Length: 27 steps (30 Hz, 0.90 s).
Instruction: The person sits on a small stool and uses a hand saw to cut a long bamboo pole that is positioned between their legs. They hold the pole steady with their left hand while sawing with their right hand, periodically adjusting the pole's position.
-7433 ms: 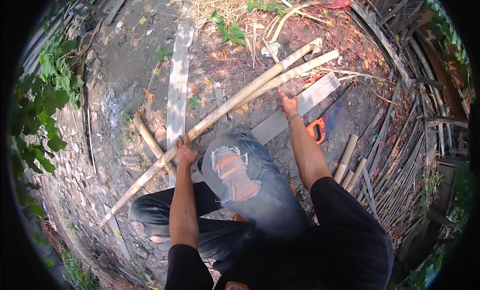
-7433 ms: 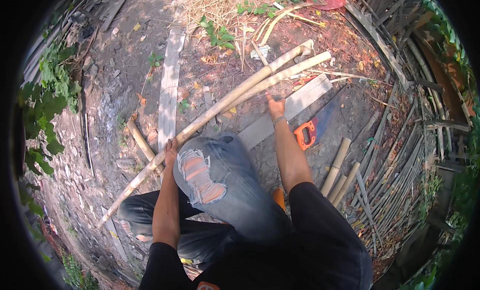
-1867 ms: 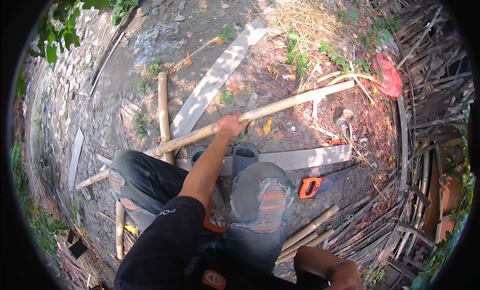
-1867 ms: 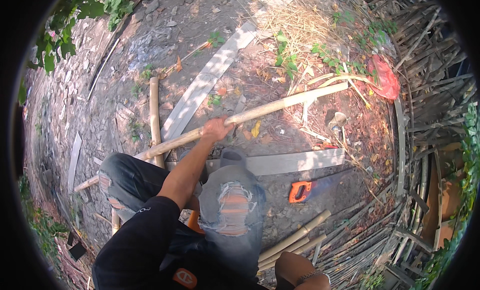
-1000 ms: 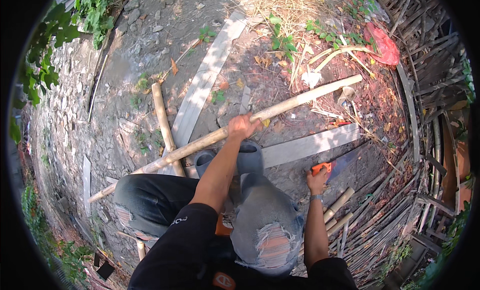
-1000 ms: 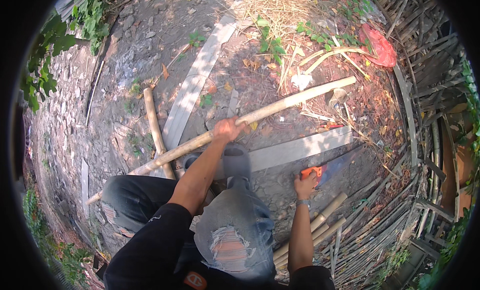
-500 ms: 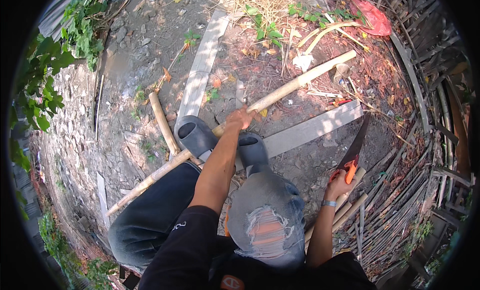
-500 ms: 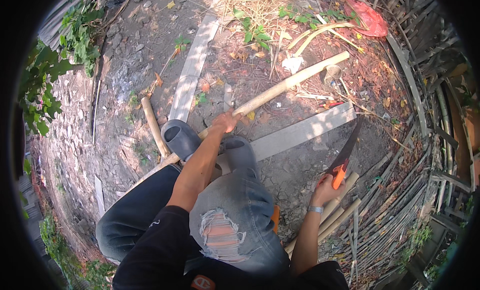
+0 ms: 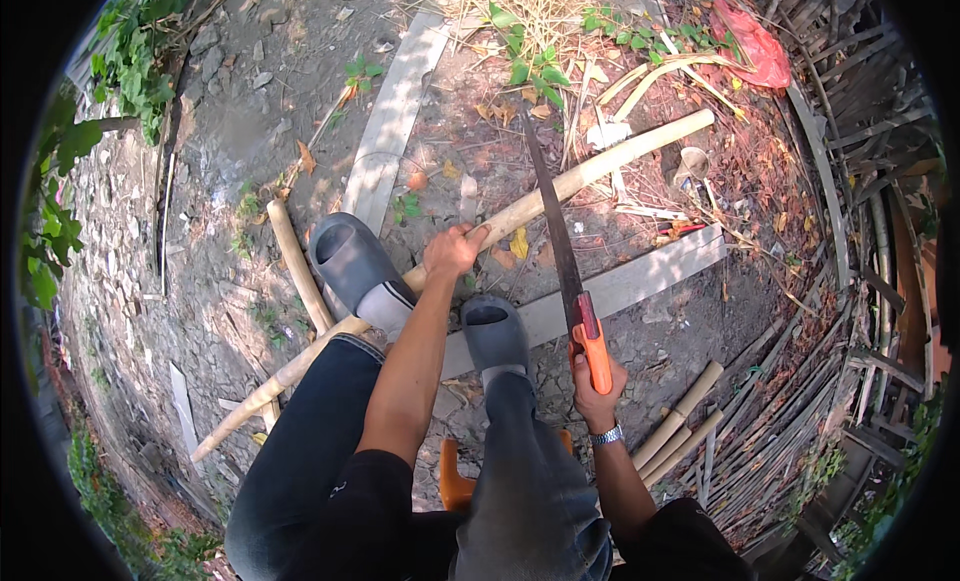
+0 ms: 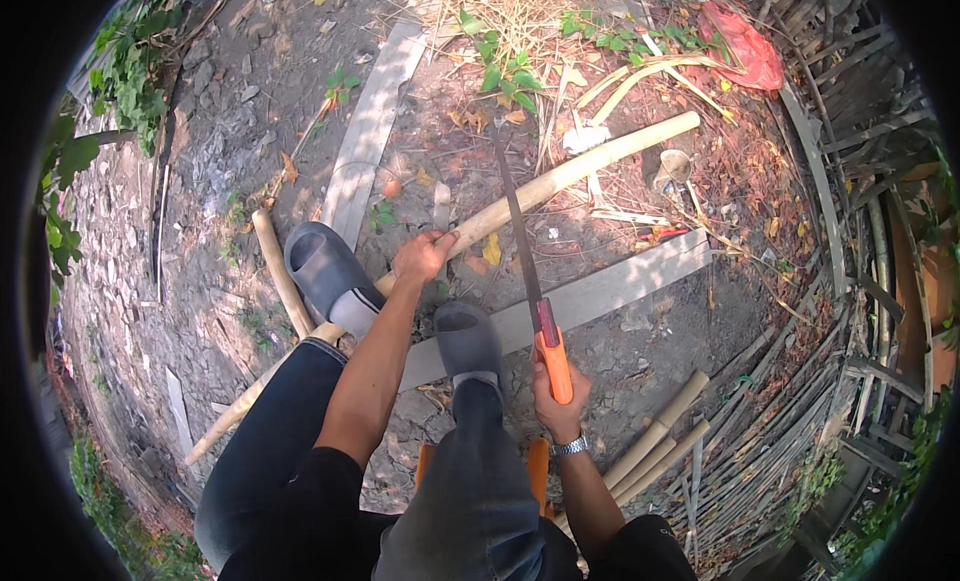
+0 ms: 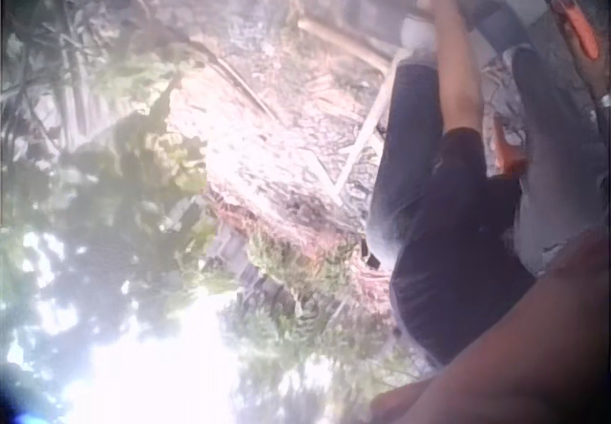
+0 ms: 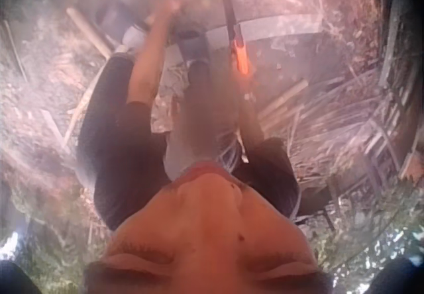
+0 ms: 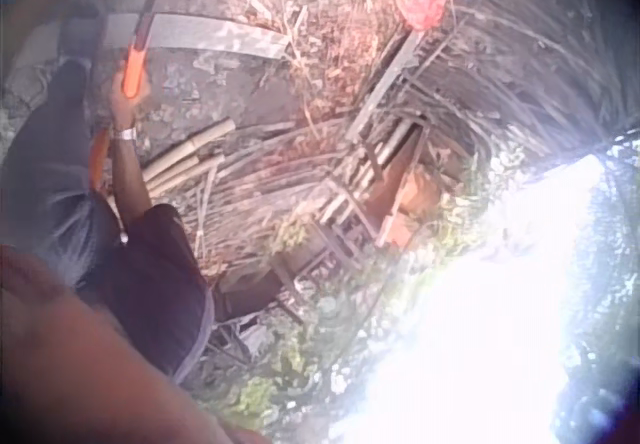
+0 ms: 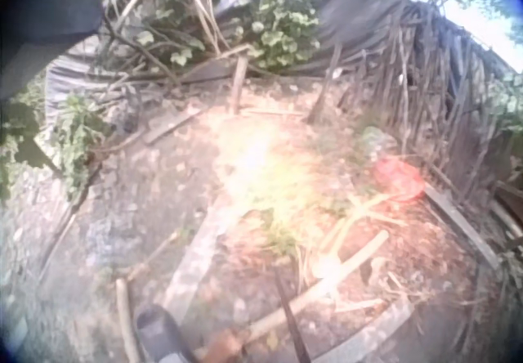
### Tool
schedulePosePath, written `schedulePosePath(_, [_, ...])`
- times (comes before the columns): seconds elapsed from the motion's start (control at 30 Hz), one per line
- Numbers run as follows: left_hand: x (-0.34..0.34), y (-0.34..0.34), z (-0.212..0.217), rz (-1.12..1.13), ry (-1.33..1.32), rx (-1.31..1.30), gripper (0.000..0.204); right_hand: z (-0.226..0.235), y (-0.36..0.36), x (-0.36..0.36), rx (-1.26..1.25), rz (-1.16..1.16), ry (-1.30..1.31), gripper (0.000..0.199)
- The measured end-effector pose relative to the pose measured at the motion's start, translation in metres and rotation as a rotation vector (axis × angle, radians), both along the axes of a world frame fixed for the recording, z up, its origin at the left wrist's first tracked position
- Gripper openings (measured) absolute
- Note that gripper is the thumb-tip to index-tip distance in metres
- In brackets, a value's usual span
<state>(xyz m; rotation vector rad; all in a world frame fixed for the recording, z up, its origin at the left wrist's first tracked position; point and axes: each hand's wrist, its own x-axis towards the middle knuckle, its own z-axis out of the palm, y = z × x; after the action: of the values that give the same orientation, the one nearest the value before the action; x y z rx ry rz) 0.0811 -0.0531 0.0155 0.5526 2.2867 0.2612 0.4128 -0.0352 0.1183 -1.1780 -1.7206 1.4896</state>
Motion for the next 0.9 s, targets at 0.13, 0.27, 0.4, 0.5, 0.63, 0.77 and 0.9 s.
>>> schedulePosePath(0.13, [0.007, -0.006, -0.011, 0.052, 0.025, 0.03, 0.066, -0.012, 0.003, -0.016, 0.004, 0.156, -0.146, 0.015])
schedulePosePath(0.27, [0.01, -0.005, 0.002, 0.072, 0.053, 0.005, 0.064, -0.015, 0.01, -0.017, -0.071, 0.212, -0.139, 0.01])
schedulePosePath(0.4, [0.023, -0.005, 0.009, 0.036, 0.104, 0.084, 0.061, -0.007, 0.017, -0.004, -0.001, 0.269, -0.185, 0.01])
schedulePosePath(0.5, [0.024, -0.007, 0.005, 0.034, 0.102, 0.084, 0.061, -0.002, 0.015, -0.002, -0.043, 0.254, -0.183, 0.01])
schedulePosePath(0.63, [0.023, -0.006, 0.006, 0.03, 0.058, 0.057, 0.064, -0.005, 0.012, 0.006, -0.017, 0.277, -0.208, 0.01])
schedulePosePath(0.77, [0.019, -0.006, 0.006, 0.047, 0.047, 0.079, 0.064, -0.015, 0.008, 0.008, 0.002, 0.293, -0.214, 0.01])
schedulePosePath(0.9, [0.016, -0.01, 0.003, 0.063, 0.047, 0.079, 0.062, -0.011, 0.008, 0.001, 0.025, 0.341, -0.183, 0.011])
